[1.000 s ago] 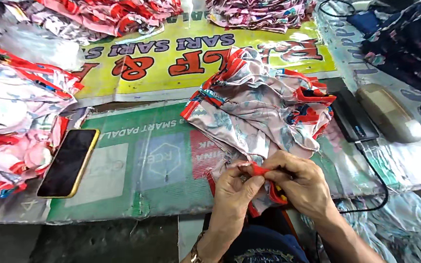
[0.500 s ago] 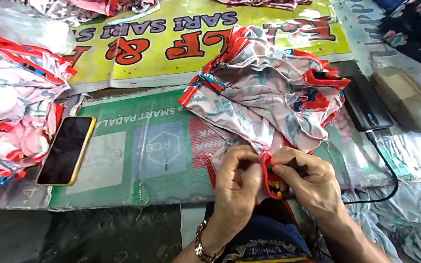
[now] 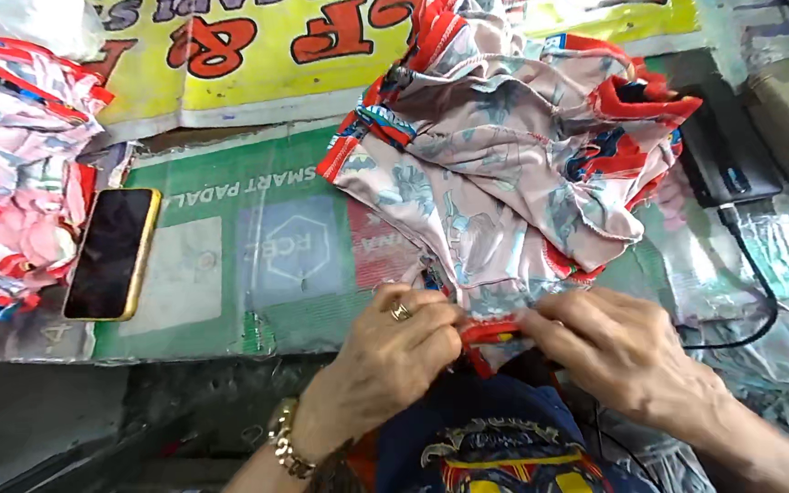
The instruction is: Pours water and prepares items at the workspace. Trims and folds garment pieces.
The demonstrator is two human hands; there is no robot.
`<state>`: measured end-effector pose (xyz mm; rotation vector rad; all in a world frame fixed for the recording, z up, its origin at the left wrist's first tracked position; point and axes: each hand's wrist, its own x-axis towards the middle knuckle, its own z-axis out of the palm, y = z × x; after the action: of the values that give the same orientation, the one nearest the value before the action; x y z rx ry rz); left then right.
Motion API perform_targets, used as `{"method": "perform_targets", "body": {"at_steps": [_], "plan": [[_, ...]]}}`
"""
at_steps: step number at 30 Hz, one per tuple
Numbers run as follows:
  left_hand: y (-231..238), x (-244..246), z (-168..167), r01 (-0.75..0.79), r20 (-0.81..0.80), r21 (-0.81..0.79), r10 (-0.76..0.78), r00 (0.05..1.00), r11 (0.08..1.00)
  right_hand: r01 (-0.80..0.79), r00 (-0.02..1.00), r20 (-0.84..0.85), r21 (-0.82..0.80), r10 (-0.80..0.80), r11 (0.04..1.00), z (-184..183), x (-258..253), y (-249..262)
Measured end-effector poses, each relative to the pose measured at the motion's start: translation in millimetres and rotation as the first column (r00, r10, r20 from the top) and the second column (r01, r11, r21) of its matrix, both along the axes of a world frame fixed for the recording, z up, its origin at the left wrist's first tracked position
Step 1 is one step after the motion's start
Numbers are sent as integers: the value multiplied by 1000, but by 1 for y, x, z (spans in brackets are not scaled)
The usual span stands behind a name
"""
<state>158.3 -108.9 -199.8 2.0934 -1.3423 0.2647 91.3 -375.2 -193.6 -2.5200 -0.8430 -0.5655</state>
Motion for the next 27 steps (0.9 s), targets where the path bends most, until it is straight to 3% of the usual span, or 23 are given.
{"method": "perform_targets", "body": {"at_steps": [2, 5, 9, 11, 12, 14, 15, 16, 20, 27], "plan": [[7, 2, -4, -13, -10, 118, 14, 1000, 993, -10, 999, -36, -92, 7, 996, -12, -4, 1], [-2, -8, -1, -145, -181, 52, 152, 972, 988, 24, 998, -64, -81, -29, 996, -15, -10, 2], [-25, -17, -6, -284, -24, 132, 289, 957, 950, 37, 985, -167, -21, -40, 999, -3, -7, 0], [-31, -24, -10, -307, 73, 120, 300, 951, 944, 19, 966, -256, 220, 39, 975, 8, -3, -2], [-32, -28, -13, -314, 125, 103, 301, 945, 944, -5, 942, -303, 417, 144, 909, 14, 0, 0], [-31, -33, -18, -318, 247, 71, 292, 924, 946, -14, 872, -326, 731, 367, 683, 20, 9, 13], [-29, -35, -22, -310, 302, 52, 281, 911, 949, 19, 847, -336, 793, 412, 609, 17, 14, 21], [-28, -35, -24, -307, 348, 34, 276, 896, 951, 59, 832, -371, 798, 412, 599, 11, 20, 29], [-16, -38, -26, -257, 349, -30, 251, 903, 966, 53, 854, -432, 625, 289, 778, -7, 30, 39], [5, -43, -29, -248, 52, -175, 260, 964, 953, -142, 829, -411, 501, 379, 854, -9, 31, 32]]}}
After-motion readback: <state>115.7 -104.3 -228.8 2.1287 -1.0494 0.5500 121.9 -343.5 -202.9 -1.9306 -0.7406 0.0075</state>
